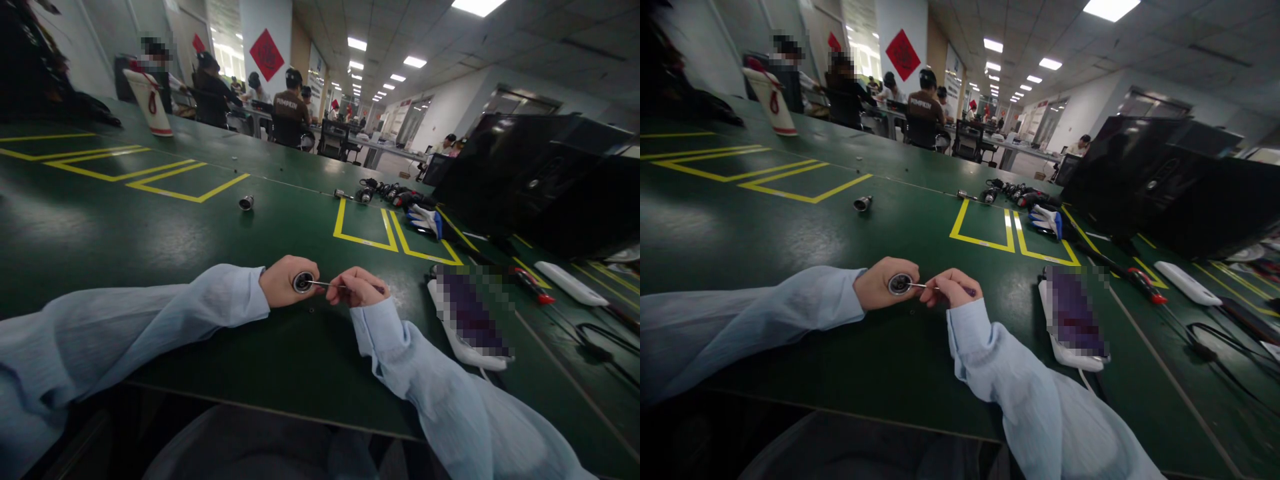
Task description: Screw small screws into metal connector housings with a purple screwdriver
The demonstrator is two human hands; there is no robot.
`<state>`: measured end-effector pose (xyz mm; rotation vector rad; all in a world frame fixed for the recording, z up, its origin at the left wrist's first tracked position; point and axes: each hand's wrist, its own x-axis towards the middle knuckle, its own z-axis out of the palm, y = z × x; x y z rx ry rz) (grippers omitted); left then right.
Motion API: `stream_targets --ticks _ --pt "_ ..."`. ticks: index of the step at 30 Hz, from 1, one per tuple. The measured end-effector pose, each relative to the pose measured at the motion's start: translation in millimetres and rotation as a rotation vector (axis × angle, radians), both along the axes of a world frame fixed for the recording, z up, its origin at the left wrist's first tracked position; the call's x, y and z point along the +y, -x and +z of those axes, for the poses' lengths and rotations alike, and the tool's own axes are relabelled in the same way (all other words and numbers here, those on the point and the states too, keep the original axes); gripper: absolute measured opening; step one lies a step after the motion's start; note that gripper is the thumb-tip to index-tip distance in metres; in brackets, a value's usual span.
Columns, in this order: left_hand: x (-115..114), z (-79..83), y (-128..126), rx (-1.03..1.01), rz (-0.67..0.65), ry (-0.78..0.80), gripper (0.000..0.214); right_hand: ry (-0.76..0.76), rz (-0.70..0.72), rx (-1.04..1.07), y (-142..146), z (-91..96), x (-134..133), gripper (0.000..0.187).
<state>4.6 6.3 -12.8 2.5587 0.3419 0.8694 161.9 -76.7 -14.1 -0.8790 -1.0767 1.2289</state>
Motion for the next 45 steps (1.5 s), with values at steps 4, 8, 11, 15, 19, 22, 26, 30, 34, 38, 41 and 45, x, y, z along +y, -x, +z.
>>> stream_targets --ticks 4,8,11,15,19,22,26,30,34,38,41,45 --pt "1.4 -1.8 0.8 0.018 0.052 -0.037 0.017 -0.233 -0.155 -0.327 8.0 0.5 -8.6 0.018" --pt "3.0 -3.8 2.0 0.039 0.057 -0.034 0.015 -0.318 -0.172 -0.436 12.5 -0.4 -11.6 0.019" --pt "2.2 -2.9 2.2 0.004 0.034 -0.004 0.016 -0.19 -0.092 -0.211 9.8 -1.5 -7.1 0.016" --pt "0.8 -0.4 1.7 -0.01 -0.004 0.038 0.018 -0.016 0.058 0.033 1.9 -1.2 0.4 0.012" --pt "1.1 0.2 1.3 -0.021 -0.012 0.065 0.017 0.067 0.135 0.111 -3.5 -0.2 2.3 0.011" --pt "1.6 -0.8 1.0 -0.035 -0.013 0.081 0.016 0.092 0.14 0.154 -3.4 -0.5 1.4 0.012" --pt "2.0 -1.7 0.9 -0.045 0.009 0.053 0.019 -0.006 0.047 0.073 2.2 -0.4 -1.9 0.012" --pt "2.0 -1.1 1.6 -0.004 0.052 -0.003 0.02 -0.08 -0.047 -0.082 7.4 0.3 -4.8 0.014" --pt "1.3 -0.7 2.3 0.014 0.035 0.012 0.018 -0.015 0.039 0.017 3.5 -1.5 -1.6 0.013" --pt "1.5 -1.4 2.2 0.01 0.0 0.056 0.017 0.098 0.151 0.127 -3.3 -1.9 2.4 0.012" --pt "2.3 -1.7 1.9 -0.003 -0.003 0.08 0.017 0.129 0.155 0.152 -4.1 -1.0 2.7 0.013" --pt "2.5 -1.2 1.3 -0.019 -0.006 0.094 0.018 0.05 0.089 0.112 -0.5 -0.4 0.9 0.013"
